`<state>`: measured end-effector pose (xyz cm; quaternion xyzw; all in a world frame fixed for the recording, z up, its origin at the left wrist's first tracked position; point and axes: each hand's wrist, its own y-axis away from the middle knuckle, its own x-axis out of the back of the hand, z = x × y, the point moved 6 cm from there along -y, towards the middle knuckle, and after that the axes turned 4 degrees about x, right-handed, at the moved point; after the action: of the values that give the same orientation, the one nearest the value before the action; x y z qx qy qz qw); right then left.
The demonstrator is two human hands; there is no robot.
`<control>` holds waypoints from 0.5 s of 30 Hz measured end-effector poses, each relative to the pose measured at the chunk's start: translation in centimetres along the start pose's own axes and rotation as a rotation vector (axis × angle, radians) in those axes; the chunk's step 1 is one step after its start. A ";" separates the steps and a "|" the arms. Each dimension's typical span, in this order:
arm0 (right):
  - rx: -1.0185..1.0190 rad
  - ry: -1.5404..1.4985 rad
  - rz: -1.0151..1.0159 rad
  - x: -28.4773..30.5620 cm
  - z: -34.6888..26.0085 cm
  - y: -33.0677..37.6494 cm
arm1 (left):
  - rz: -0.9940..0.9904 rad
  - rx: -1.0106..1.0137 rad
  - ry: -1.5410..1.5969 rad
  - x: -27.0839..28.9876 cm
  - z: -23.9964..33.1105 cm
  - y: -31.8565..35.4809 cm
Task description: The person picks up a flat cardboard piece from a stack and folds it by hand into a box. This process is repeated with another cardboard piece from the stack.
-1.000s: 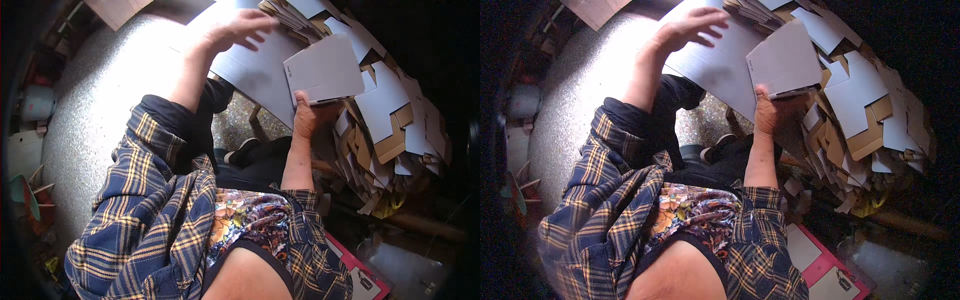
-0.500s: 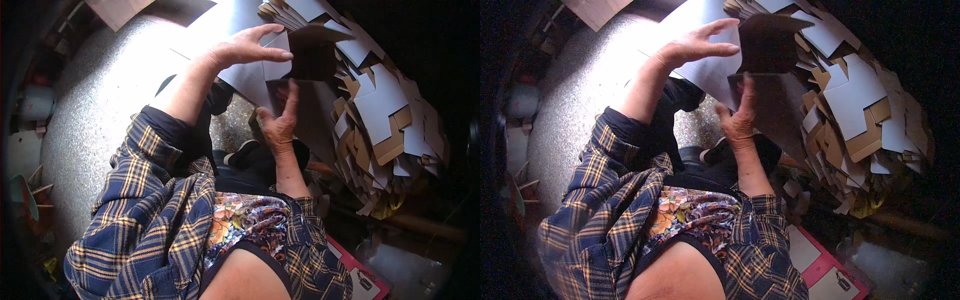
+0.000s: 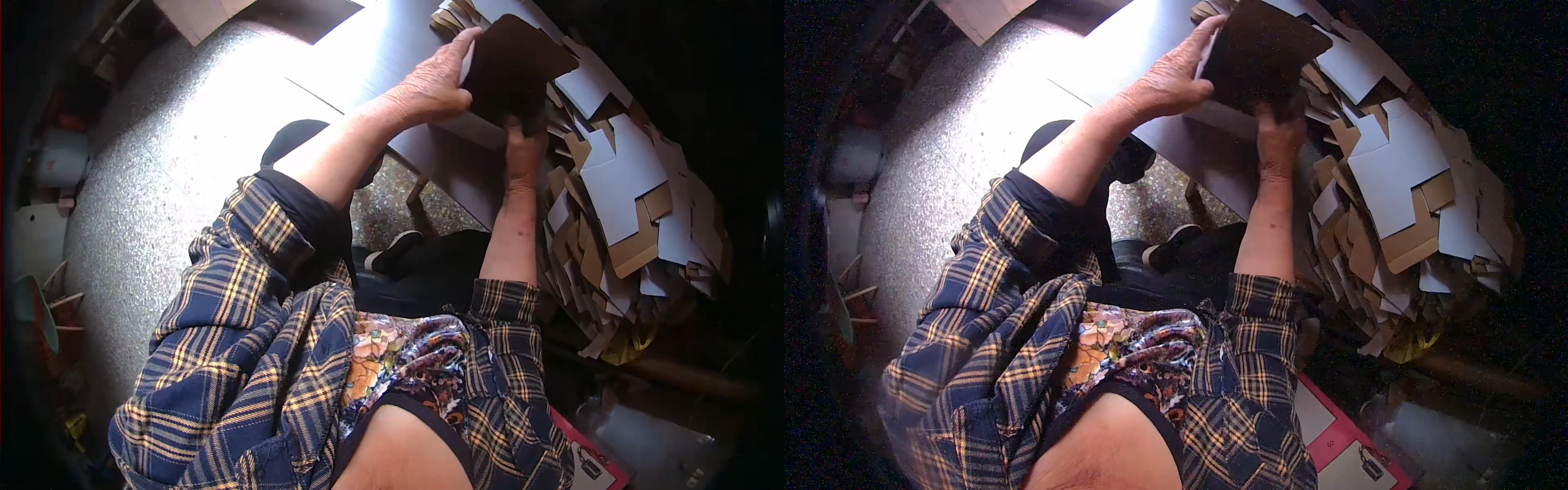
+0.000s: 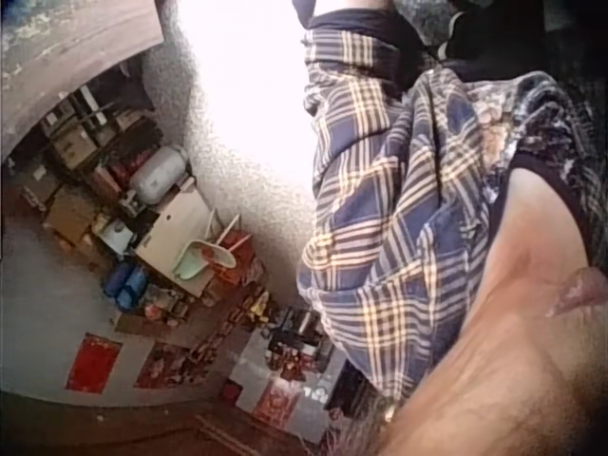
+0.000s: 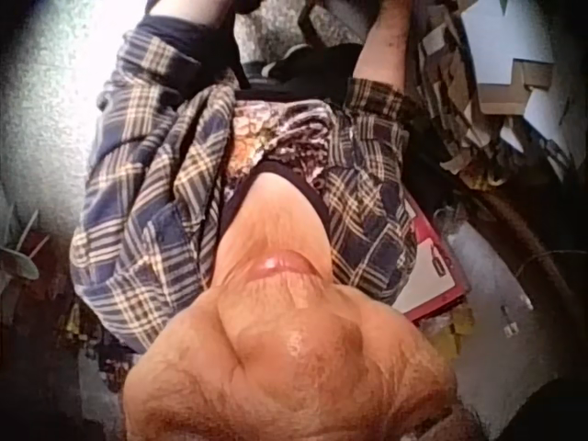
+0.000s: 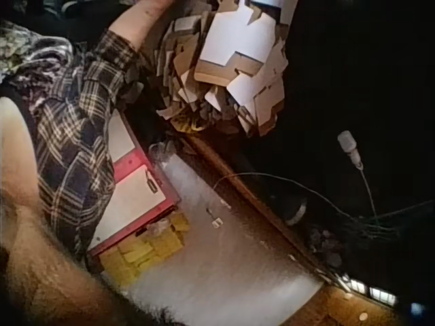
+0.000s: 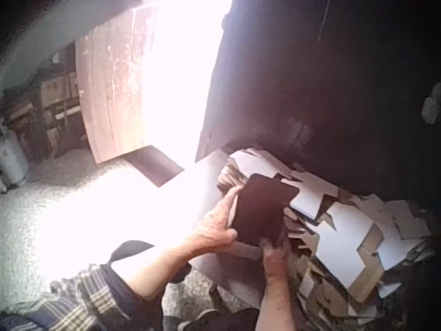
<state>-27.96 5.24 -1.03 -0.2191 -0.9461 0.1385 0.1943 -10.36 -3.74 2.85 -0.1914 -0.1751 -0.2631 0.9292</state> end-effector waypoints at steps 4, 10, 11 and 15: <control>0.041 -0.060 -0.140 -2.2 0.0 1.5 | 0.116 -0.040 -0.053 0.6 -1.1 -0.5; 0.108 -0.279 -0.254 -3.2 -1.9 2.4 | 0.068 -0.137 -0.033 1.0 -2.0 -0.5; 0.108 -0.276 -0.251 -3.0 -1.8 2.4 | 0.066 -0.139 -0.030 0.9 -2.0 -0.5; 0.113 -0.125 -0.124 -1.7 -1.4 2.9 | 0.062 -0.251 0.103 1.0 0.0 -0.2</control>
<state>-24.89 7.21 -1.32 -0.1398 -0.9588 0.1926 0.1553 -9.68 -4.34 3.36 -0.2976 -0.0868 -0.2638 0.9134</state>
